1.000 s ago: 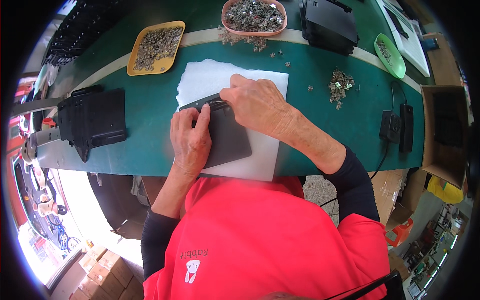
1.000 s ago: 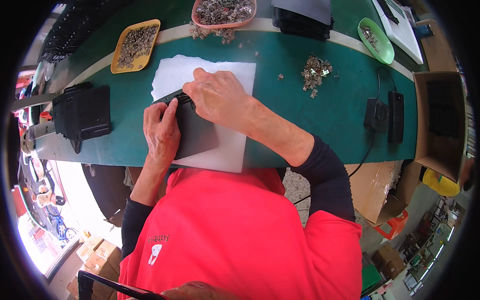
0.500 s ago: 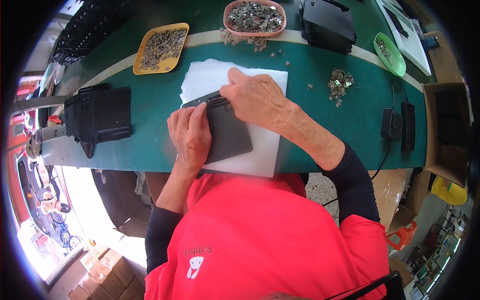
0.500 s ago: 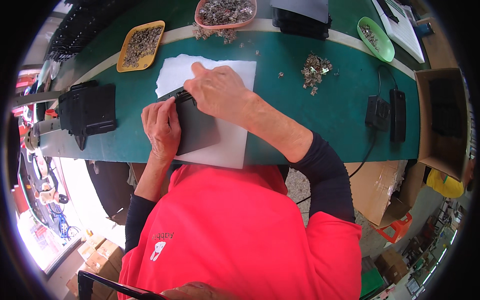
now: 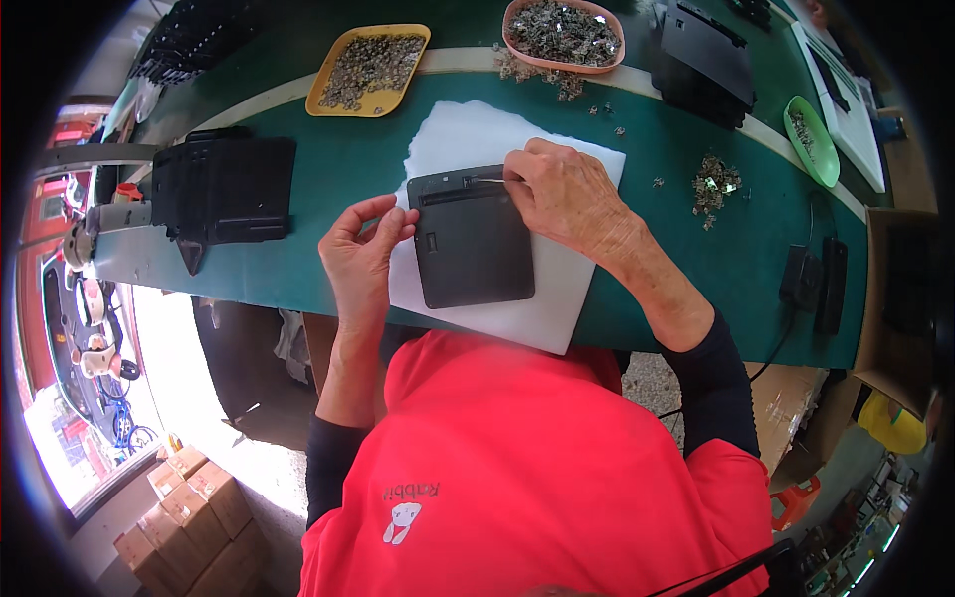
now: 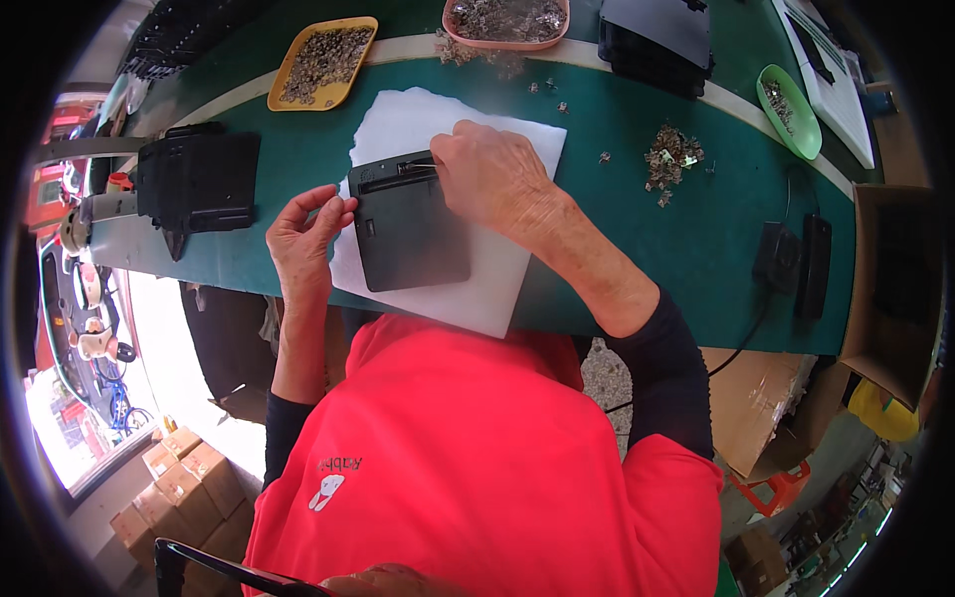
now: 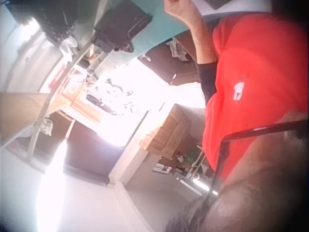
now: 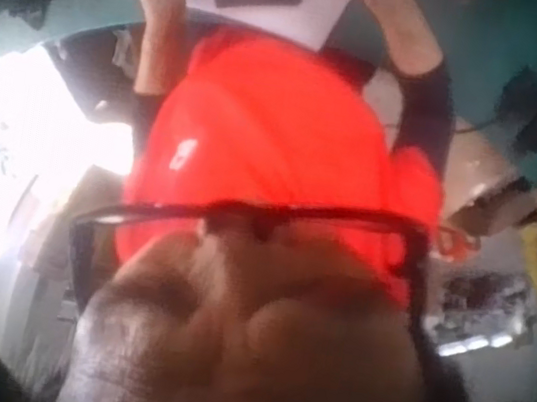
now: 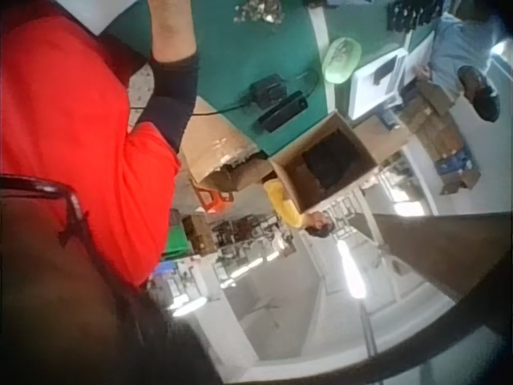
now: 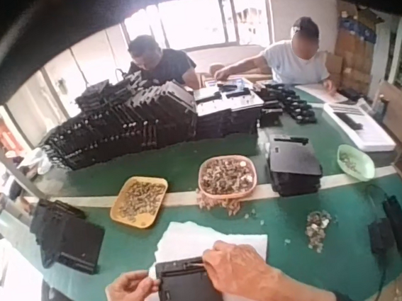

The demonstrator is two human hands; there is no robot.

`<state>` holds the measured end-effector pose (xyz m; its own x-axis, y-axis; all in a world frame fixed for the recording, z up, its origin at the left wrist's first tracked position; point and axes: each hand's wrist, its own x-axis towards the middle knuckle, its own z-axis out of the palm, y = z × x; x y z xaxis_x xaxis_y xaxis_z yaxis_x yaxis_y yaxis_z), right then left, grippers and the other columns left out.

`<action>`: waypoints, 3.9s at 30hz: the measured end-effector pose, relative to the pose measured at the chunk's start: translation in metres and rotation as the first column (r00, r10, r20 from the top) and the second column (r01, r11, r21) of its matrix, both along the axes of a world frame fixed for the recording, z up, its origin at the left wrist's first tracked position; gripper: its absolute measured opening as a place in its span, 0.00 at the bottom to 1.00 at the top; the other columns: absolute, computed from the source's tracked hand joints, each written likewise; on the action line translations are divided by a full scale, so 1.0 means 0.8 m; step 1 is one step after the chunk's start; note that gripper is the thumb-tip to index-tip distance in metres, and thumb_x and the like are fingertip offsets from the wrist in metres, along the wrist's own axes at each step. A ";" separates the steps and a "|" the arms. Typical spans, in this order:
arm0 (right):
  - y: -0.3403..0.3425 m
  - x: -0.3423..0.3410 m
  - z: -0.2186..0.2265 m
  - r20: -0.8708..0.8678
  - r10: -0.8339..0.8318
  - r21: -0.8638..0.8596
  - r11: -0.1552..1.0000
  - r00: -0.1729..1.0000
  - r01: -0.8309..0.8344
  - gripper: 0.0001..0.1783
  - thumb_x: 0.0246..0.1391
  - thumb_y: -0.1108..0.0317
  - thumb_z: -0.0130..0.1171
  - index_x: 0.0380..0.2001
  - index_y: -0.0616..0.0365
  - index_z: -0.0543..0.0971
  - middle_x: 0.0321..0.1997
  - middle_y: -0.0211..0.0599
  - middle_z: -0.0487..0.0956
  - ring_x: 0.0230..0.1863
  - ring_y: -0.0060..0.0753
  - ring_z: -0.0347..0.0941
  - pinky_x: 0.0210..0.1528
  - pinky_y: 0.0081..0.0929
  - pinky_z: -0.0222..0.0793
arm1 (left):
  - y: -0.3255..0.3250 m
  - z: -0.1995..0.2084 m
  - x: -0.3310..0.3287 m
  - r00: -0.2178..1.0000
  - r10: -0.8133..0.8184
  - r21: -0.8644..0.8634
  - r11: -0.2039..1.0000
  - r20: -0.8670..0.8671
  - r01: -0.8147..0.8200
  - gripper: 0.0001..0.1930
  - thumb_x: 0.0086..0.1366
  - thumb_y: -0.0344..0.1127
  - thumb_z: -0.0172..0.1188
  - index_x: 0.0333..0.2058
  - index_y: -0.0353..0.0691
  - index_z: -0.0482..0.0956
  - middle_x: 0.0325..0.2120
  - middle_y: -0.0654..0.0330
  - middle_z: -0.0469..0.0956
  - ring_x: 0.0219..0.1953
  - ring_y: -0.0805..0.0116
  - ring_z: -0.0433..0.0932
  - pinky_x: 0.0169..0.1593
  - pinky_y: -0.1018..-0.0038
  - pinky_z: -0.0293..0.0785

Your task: The person uses a screwdriver to remove screws from a black electronic device casing. They place the screws into a yellow tray and set the casing aside. The person then picks up another casing and repeats the process of unscrewing and organizing the parts on a green workbench.

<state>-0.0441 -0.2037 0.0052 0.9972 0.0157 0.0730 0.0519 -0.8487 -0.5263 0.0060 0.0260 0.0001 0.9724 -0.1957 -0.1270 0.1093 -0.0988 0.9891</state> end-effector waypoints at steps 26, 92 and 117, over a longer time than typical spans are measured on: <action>-0.039 -0.027 -0.006 0.018 -0.172 0.061 0.983 0.985 0.171 0.10 0.53 0.65 0.59 0.32 0.61 0.76 0.32 0.52 0.78 0.36 0.57 0.76 0.39 0.45 0.72 | -0.021 -0.001 -0.001 0.986 -0.157 -0.050 0.987 -0.048 0.155 0.12 0.60 0.25 0.65 0.43 0.30 0.79 0.34 0.57 0.81 0.34 0.73 0.79 0.37 0.78 0.73; 0.023 0.001 0.001 0.111 -0.053 -0.021 0.998 0.992 0.056 0.10 0.49 0.72 0.54 0.35 0.59 0.80 0.35 0.45 0.77 0.32 0.52 0.79 0.38 0.42 0.76 | -0.087 0.023 0.066 0.908 -0.418 0.732 0.620 0.006 0.280 0.07 0.52 0.32 0.65 0.29 0.35 0.82 0.22 0.55 0.81 0.26 0.66 0.80 0.34 0.72 0.76; 0.023 -0.003 0.002 0.156 -0.052 -0.026 0.998 0.986 0.057 0.08 0.50 0.71 0.55 0.32 0.60 0.79 0.33 0.44 0.76 0.30 0.49 0.79 0.34 0.40 0.75 | -0.061 -0.039 0.007 0.438 -0.517 0.624 0.769 0.735 -0.139 0.11 0.57 0.20 0.61 0.40 0.35 0.81 0.36 0.55 0.75 0.30 0.66 0.77 0.34 0.74 0.75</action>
<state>-0.0465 -0.1856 0.0071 0.9732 -0.0335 0.2274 0.0845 -0.8679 -0.4896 0.0114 -0.0230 -0.0309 0.5662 -0.6058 0.5590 -0.8167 -0.5039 0.2812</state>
